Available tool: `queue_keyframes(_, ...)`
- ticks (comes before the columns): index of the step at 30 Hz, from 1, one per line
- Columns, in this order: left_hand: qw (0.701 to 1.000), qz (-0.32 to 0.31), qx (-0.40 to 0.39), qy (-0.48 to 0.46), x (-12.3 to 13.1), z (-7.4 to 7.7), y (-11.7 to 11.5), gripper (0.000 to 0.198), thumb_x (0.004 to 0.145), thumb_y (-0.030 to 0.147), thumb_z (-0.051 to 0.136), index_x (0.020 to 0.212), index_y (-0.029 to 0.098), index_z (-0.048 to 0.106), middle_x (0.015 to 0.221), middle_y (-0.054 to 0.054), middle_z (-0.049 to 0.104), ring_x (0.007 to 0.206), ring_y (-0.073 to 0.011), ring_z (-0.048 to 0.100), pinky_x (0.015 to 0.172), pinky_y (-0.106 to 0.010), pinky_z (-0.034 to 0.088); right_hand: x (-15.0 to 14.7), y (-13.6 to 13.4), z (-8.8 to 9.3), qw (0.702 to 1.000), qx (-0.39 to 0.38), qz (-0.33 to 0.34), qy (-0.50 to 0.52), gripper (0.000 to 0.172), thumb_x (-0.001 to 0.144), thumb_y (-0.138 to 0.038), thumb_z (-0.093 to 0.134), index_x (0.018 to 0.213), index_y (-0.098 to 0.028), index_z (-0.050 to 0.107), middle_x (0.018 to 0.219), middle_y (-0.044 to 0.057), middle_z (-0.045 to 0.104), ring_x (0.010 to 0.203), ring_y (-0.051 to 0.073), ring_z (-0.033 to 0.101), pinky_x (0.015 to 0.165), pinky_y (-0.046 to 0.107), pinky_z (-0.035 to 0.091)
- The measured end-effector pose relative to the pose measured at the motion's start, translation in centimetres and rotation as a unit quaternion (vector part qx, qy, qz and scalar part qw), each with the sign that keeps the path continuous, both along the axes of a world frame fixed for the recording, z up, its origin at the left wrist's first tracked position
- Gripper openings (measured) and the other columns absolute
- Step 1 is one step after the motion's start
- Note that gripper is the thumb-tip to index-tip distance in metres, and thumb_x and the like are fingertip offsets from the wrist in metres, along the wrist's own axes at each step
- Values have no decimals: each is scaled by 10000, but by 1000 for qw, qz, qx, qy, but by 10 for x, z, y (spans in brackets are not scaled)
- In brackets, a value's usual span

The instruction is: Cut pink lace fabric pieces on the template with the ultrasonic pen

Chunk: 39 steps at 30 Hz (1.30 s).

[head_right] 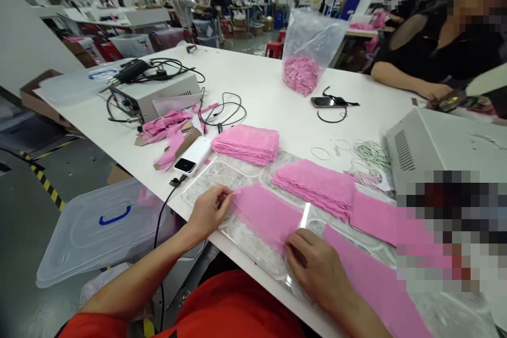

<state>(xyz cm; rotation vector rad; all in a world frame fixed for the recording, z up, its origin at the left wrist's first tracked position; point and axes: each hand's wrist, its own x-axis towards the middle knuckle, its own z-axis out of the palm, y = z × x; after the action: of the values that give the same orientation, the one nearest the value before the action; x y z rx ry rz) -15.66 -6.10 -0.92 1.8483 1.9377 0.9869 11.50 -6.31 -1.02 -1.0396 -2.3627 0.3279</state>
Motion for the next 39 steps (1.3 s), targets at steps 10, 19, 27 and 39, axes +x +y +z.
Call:
queue_keyframes(10,1000,0,-17,3,0,0,-2,98,879,223,529,829,192,607,732,1,629,655,-131,565,624,-250,436,3,5,2,997,-78,-4,25,141,842,-244,545,727,-250,626,678,-19,638,499,98,564,459,218,461)
queue_keyframes(19,999,-38,22,3,-6,-3,1,108,884,230,515,830,191,599,768,-20,652,701,-150,589,661,-264,464,1,1,19,986,-164,14,7,154,840,-180,485,739,-218,594,699,9,582,546,102,513,502,232,416)
queue_keyframes(27,990,-45,106,86,-9,-7,1,103,901,198,518,820,191,581,1056,-90,689,994,-215,629,874,-360,515,-2,-4,12,997,-44,42,-45,154,821,-111,481,748,-205,578,675,0,573,571,103,503,538,225,384)
queue_keyframes(39,946,-108,237,192,-16,-2,2,141,896,147,582,1033,182,588,1098,-125,666,1003,-257,636,868,-425,528,16,-20,29,995,-77,-35,44,129,839,-110,501,779,-193,579,691,-3,567,581,89,500,545,211,403)
